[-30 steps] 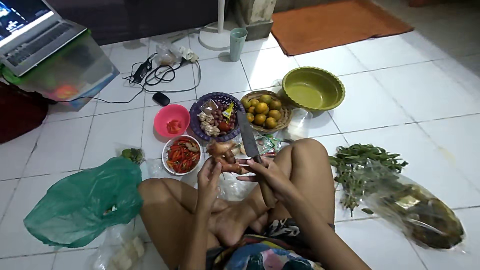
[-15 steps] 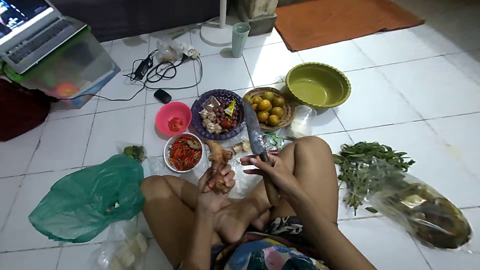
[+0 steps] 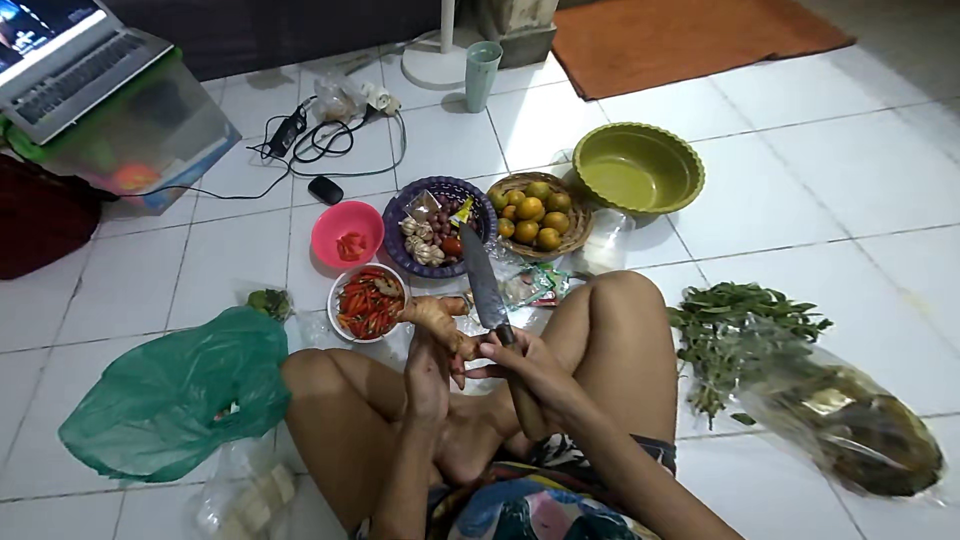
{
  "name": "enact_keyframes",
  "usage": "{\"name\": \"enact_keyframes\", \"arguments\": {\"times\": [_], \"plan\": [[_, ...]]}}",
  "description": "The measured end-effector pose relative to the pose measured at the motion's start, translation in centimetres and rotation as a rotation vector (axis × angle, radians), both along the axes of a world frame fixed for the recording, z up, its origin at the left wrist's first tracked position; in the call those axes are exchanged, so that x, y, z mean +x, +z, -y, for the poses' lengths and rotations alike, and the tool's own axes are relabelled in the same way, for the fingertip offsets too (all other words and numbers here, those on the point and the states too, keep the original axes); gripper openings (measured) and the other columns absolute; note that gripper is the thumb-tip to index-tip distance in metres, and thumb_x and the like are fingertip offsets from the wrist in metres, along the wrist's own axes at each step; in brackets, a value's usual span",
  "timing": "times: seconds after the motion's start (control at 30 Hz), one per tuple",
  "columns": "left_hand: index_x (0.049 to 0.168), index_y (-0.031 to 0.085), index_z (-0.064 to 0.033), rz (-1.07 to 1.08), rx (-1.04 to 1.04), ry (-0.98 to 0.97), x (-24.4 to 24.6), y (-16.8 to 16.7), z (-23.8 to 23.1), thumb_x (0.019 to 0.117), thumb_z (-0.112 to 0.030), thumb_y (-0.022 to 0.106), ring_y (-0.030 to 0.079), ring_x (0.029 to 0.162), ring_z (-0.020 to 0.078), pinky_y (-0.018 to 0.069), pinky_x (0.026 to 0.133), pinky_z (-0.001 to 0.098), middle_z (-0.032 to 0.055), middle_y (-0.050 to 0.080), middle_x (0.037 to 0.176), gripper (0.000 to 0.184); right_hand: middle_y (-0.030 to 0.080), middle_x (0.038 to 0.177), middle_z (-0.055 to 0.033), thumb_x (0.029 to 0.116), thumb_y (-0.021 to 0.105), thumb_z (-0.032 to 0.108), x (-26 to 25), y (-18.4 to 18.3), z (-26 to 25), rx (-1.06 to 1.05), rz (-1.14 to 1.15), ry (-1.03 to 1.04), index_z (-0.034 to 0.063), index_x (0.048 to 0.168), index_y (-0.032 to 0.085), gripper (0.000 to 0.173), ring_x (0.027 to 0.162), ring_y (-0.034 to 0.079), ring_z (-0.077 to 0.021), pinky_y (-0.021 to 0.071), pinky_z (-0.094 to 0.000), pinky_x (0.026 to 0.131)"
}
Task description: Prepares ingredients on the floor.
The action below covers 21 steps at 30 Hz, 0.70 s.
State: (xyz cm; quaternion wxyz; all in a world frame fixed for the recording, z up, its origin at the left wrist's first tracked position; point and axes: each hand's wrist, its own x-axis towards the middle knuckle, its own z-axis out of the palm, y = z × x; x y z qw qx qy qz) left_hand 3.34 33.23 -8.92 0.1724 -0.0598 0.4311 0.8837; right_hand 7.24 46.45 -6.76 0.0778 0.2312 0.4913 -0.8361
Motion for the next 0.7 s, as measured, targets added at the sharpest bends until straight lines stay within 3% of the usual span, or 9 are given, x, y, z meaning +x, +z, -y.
{"name": "enact_keyframes", "arguments": {"times": [0.07, 0.13, 0.17, 0.2, 0.27, 0.37, 0.47, 0.57, 0.7], "plan": [[0.105, 0.052, -0.0111, 0.007, -0.019, -0.001, 0.2, -0.3, 0.1, 0.1033, -0.007, 0.016, 0.063, 0.064, -0.0016, 0.0542, 0.06, 0.016, -0.0089, 0.066, 0.075, 0.037, 0.069, 0.077, -0.0002, 0.0887, 0.063, -0.005, -0.1, 0.0, 0.6, -0.018, -0.008, -0.029, 0.0066, 0.084, 0.056, 0.014, 0.071, 0.072, -0.0122, 0.0654, -0.0313, 0.075], [0.106, 0.055, -0.0119, -0.068, -0.016, 0.0, 0.5, -0.8, 0.7, 0.0992, -0.004, 0.029, 0.065, 0.082, -0.002, 0.0548, 0.078, 0.0186, -0.0101, 0.067, 0.089, 0.028, 0.067, 0.075, 0.0015, 0.083, 0.068, -0.008, -0.2, -0.2, 0.6, 0.042, -0.046, -0.056, 0.0085, 0.082, 0.056, 0.021, 0.069, 0.069, -0.0089, 0.0643, -0.0284, 0.073], [0.107, 0.064, -0.0151, -0.16, 0.01, -0.019, 0.3, -1.2, 1.2, 0.0976, -0.01, 0.041, 0.068, 0.092, -0.0005, 0.056, 0.083, 0.0207, -0.0101, 0.073, 0.099, 0.025, 0.069, 0.077, 0.0027, 0.0802, 0.071, -0.007, -0.2, -0.5, 0.2, 0.107, -0.082, -0.05, 0.0099, 0.081, 0.056, 0.022, 0.071, 0.068, -0.0061, 0.0622, -0.0249, 0.073], [0.117, 0.071, -0.0162, -0.293, 0.031, -0.101, -0.4, -1.8, 2.0, 0.1005, -0.03, 0.052, 0.067, 0.104, 0.0026, 0.0556, 0.088, 0.0225, -0.0075, 0.073, 0.116, 0.029, 0.071, 0.081, 0.0041, 0.0777, 0.074, -0.006, -0.2, -0.6, -0.3, 0.185, -0.131, -0.038, 0.0114, 0.08, 0.058, 0.023, 0.074, 0.067, -0.0029, 0.0579, -0.0205, 0.072], [0.126, 0.069, -0.0078, -0.43, -0.041, -0.233, -1.8, -2.0, 3.7, 0.1056, -0.047, 0.037, 0.055, 0.131, 0.011, 0.0462, 0.107, 0.0297, 0.0015, 0.061, 0.142, 0.055, 0.075, 0.09, 0.0056, 0.0751, 0.077, -0.005, -0.3, -0.6, -1.7, 0.331, -0.243, 0.003, 0.013, 0.082, 0.061, 0.025, 0.084, 0.069, 0.0002, 0.0571, -0.0175, 0.077], [0.131, 0.059, 0.0071, -0.3, -0.356, -0.312, -2.3, -0.4, 5.3, 0.107, -0.049, 0.01, 0.061, 0.122, 0.0163, 0.0505, 0.1, 0.0358, 0.0115, 0.061, 0.139, 0.078, 0.077, 0.099, 0.0065, 0.0714, 0.077, -0.007, -0.7, -0.7, -3.9, 0.466, -0.381, 0.076, 0.0138, 0.082, 0.06, 0.029, 0.091, 0.069, 0.0029, 0.0545, -0.0157, 0.079], [0.142, 0.047, 0.0093, -0.345, -0.577, -0.625, -2.5, 0.8, 5.9, 0.107, -0.035, 0.029, 0.064, 0.111, 0.0141, 0.0538, 0.093, 0.0332, 0.0151, 0.062, 0.13, 0.059, 0.077, 0.102, 0.0077, 0.0718, 0.077, -0.008, -1.0, -1.2, -5.0, 0.524, -0.47, 0.165, 0.009, 0.089, 0.067, 0.026, 0.087, 0.066, 0.0071, 0.0522, -0.0126, 0.078], [0.135, 0.054, 0.0097, -0.367, -0.714, -0.709, -1.7, 1.2, 3.7, 0.1012, -0.018, 0.058, 0.068, 0.103, 0.0142, 0.0557, 0.091, 0.0298, 0.0184, 0.068, 0.118, 0.044, 0.075, 0.101, 0.0065, 0.0766, 0.075, -0.006, -1.0, -1.4, -5.2, 0.581, -0.465, 0.273, 0.0005, 0.1, 0.07, 0.025, 0.078, 0.056, 0.0126, 0.0453, -0.0084, 0.071], [0.119, 0.062, 0.0121, -0.393, -0.783, -0.576, -0.6, 0.7, -0.4, 0.1008, -0.01, 0.057, 0.067, 0.091, 0.0099, 0.0549, 0.085, 0.0263, 0.0159, 0.069, 0.104, 0.029, 0.073, 0.097, -0.0067, 0.0837, 0.075, 0.002, 0.2, -0.4, -6.4, 0.764, -0.478, 0.193, -0.0089, 0.112, 0.068, 0.031, 0.079, 0.058, 0.0054, 0.0477, -0.0125, 0.076]]}}
